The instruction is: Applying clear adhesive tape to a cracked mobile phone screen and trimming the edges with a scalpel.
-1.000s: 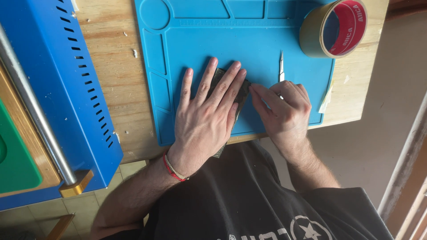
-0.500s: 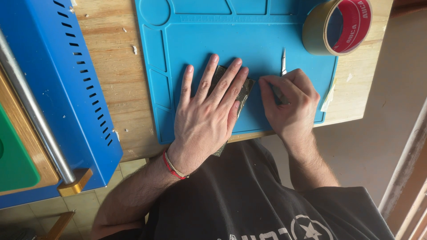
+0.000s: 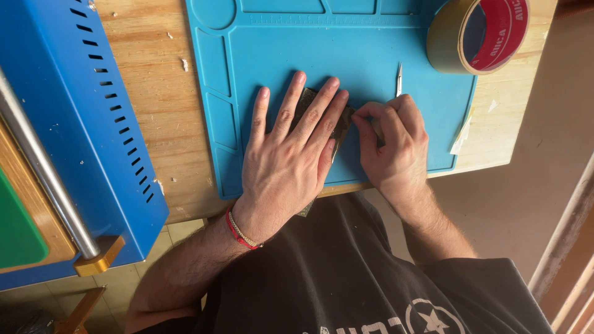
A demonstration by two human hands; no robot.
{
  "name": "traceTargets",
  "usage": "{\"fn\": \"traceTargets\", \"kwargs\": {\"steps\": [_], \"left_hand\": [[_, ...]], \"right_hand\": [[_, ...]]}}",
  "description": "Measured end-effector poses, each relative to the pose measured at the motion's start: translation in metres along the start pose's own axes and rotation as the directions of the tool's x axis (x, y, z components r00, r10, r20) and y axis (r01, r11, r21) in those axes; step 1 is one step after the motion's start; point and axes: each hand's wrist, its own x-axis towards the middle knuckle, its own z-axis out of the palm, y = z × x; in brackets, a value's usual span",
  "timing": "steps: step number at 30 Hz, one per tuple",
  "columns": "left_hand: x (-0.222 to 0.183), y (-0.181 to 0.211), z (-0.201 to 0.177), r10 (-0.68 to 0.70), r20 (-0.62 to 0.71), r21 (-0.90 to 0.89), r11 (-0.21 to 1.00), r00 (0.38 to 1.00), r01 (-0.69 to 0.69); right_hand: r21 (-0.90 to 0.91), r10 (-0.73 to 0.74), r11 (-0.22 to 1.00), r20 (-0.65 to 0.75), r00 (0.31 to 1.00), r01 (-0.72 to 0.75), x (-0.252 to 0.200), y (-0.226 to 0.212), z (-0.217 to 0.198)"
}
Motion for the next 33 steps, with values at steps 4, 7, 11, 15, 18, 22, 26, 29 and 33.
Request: {"fn": "traceTargets", "kwargs": {"steps": [4,7,11,15,18,22,26,29,33], "left_hand": [[0.001,0.0,0.0,0.001,0.001,0.001,1.0,1.0,-0.001],[0.001,0.001,-0.001,0.005,0.018,-0.001,1.0,1.0,-0.005],[0.001,-0.001,-0.001,0.03,-0.003,-0.019,0.999,1.0,-0.03],[0.001,0.0,-0.001,0.036,-0.008,-0.011,0.999,0.999,-0.036],[0.002,0.0,-0.001,0.029,0.005,-0.004,1.0,1.0,-0.029],[0.003,0.001,-0.001,0.03,0.004,0.006,1.0,1.0,-0.03],[0.004,0.003,-0.002,0.025,0.009,0.007,1.0,1.0,-0.025],[0.005,0.006,-0.001,0.028,0.027,0.036,0.999,0.999,-0.029],[0.01,0.012,-0.001,0.054,-0.1,-0.032,0.998,0.994,-0.057]], "right_hand": [[0.065,0.004,0.998,0.016,1.0,-0.005,-0.004,-0.001,-0.002],[0.07,0.047,0.996,0.011,0.999,-0.048,-0.001,-0.006,-0.013],[0.065,0.094,0.993,0.039,0.995,-0.096,0.002,0.003,-0.017],[0.117,0.091,0.988,0.064,0.994,-0.098,0.01,-0.001,-0.018],[0.1,0.157,0.981,0.071,0.985,-0.164,0.012,-0.003,-0.015],[0.075,0.16,0.983,0.099,0.982,-0.168,0.011,-0.002,-0.011],[0.056,0.117,0.99,0.138,0.984,-0.126,0.007,-0.001,-0.008],[0.058,0.112,0.991,0.158,0.981,-0.123,0.007,0.0,-0.009],[0.234,0.137,0.959,0.122,0.983,-0.162,0.014,-0.002,-0.025]]}}
